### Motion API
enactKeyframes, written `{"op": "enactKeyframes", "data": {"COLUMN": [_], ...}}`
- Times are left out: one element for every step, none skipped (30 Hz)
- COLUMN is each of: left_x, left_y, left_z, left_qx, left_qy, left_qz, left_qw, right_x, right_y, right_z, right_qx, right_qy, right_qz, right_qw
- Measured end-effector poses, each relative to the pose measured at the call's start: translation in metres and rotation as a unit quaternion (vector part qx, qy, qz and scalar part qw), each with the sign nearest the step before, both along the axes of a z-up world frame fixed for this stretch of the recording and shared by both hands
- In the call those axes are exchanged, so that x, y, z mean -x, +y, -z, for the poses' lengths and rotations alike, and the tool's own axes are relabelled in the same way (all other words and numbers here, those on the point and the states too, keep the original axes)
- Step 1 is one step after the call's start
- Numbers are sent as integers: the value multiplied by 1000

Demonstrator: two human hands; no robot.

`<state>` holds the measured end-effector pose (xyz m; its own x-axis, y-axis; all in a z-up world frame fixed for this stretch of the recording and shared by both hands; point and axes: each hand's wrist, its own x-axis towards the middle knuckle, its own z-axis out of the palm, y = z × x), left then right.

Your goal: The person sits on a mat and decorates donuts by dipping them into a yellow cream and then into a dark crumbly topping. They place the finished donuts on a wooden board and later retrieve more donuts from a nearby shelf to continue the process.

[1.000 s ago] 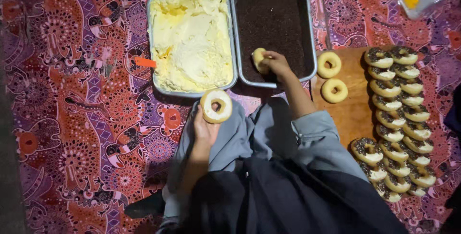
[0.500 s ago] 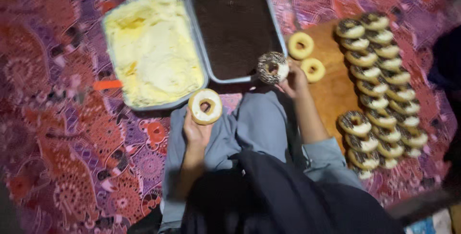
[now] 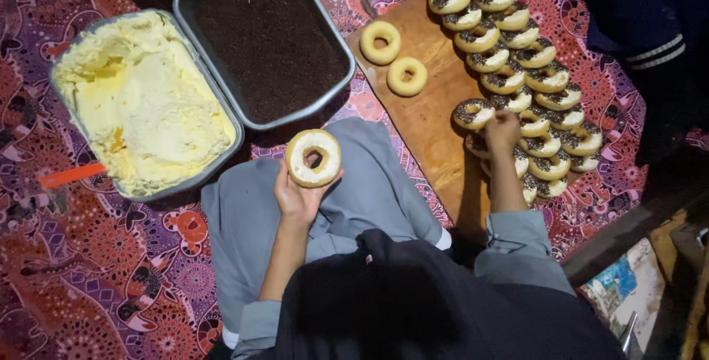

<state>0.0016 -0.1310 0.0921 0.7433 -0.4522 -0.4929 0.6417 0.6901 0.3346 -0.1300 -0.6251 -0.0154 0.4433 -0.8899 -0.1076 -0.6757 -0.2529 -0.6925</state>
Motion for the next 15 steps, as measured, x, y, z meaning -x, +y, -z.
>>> {"op": "enactKeyframes", "data": {"left_x": [2,3,2,4,5,6,5,5,6,6,6,4,1,-6,-13], "left_y": [2,4,8,11,12,14,14,13,15,15,17,21,32,48,65], "left_z": [0,1,3,8,13,20,28,37,46,53,59,64,66,67,67], "left_qx": [-1,-1,-1,6,13,21,2,-17,-35,-32,-29,-26,-29,-31,-32], "left_qy": [1,-1,-2,-4,-5,-5,-11,-17,-23,-55,-88,-121,-55,10,76], "left_qz": [0,-3,-6,1,9,16,42,67,91,92,93,92,79,63,47], "left_qw": [1000,1000,1000,1000,1000,1000,999,998,995,994,991,988,995,997,996], "right_x": [1,-5,-11,-19,-28,-39,-49,-63,-75,-89,-108,-125,-148,-181,-214], "right_y": [-1,1,8,23,41,63,95,134,171,205,237,260,276,287,294], "right_z": [-3,-9,-17,-23,-32,-41,-46,-47,-48,-49,-48,-47,-45,-41,-36], "right_qx": [154,278,392,322,250,173,-149,-398,-519,-642,-676,-706,-663,-617,-569], "right_qy": [80,123,160,110,60,12,-6,-113,-150,-148,-96,-42,-47,-53,-59], "right_qz": [-45,-76,-102,-132,-162,-190,-184,-214,-378,-424,-410,-395,-401,-409,-416], "right_qw": [984,950,900,931,953,966,972,885,752,621,605,587,631,670,707]}}
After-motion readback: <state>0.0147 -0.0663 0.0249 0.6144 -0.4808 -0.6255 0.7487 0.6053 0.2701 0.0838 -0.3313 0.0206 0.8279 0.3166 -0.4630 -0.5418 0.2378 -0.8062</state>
